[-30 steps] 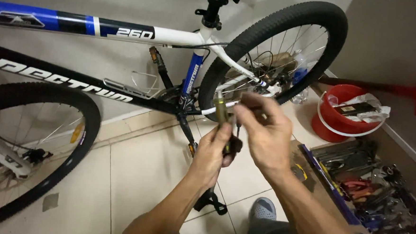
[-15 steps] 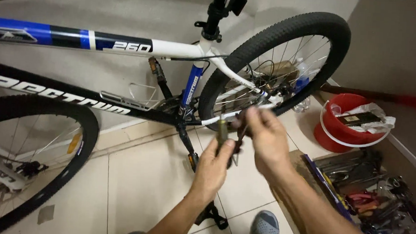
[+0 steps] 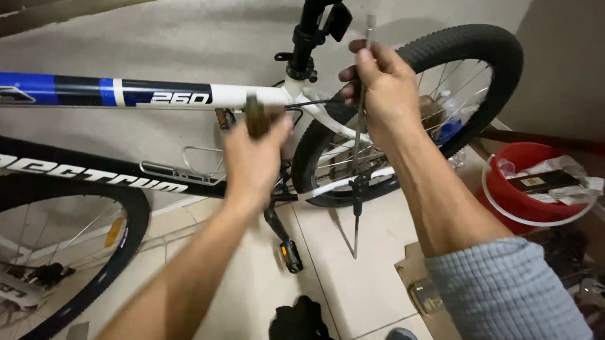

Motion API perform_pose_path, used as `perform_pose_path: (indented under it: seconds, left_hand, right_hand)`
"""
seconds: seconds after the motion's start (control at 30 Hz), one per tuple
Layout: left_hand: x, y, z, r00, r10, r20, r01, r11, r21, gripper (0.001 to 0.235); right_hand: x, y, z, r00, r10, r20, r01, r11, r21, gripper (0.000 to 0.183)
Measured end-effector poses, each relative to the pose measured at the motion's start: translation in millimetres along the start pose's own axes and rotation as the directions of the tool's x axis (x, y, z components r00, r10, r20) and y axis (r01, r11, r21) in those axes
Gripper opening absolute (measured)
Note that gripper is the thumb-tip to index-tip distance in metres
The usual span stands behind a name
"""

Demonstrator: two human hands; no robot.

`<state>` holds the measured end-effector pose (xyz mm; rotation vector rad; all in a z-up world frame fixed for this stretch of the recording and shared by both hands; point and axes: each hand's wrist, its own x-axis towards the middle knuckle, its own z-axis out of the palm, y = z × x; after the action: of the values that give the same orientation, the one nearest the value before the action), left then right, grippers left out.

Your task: The person uses a screwdriver and an Allen wrench to adjust the bicycle's seat post and handlebar stem. They tighten bolts on the seat clamp and the headset area while the bicycle is positioned on a tiled floor.

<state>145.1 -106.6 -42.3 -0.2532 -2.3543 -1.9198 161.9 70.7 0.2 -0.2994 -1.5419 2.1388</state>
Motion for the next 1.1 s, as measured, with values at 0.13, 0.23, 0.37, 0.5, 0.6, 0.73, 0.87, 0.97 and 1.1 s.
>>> perform_pose_path:
  seconds: [0.13,0.23,0.37,0.5,0.6,0.73,0.87,0.97,1.1]
  left_hand:
    - [46,31,9,0.993,0.046,-0.109,-0.019,0.972,0.233,0.028]
    - [79,32,19,0.972,0.230,-0.055,-0.226,0.972,0.067,0.033]
    - [109,33,28,0.969,0.248,0.015,-0.248,0.969,0.015,0.042]
    - [126,36,32,0.985,0.153,0.083,-0.151,0.988,-0.027,0.034]
    - [145,21,26,0.940,0.283,0.192,-0.294,0.955,0.031,0.036]
    - [136,25,30,0.916,0.307,0.258,-0.350,0.927,0.138,0.024]
    - [132,21,36,0.920,0.369,0.131,-0.386,0.912,0.136,0.025]
    - [122,21,42,0.917,0.393,0.065,-0.398,0.898,0.188,0.025]
    - [126,8,57,0.823,0.561,-0.088,-0.536,0.819,0.207,0.026]
  right_hand:
    - [28,22,10,0.998,0.037,-0.048,-0.031,0.993,0.117,0.028]
    - [42,33,17,0.988,-0.128,-0.090,0.132,0.990,0.040,0.037]
    - [48,24,32,0.990,-0.007,-0.142,0.005,1.000,-0.016,0.053]
    - [71,28,34,0.999,0.024,-0.042,-0.018,0.990,0.137,0.044]
    - [74,24,39,0.997,-0.022,-0.071,0.020,0.999,-0.030,0.032]
    - [77,22,43,0.994,0.017,-0.103,-0.019,1.000,-0.019,0.025]
    - [94,28,43,0.993,0.013,-0.116,-0.007,0.999,0.048,0.010]
    - [100,26,42,0.995,0.037,-0.087,-0.034,0.999,0.042,0.011]
    - [121,29,31,0.996,0.079,0.051,-0.080,0.997,0.020,0.026]
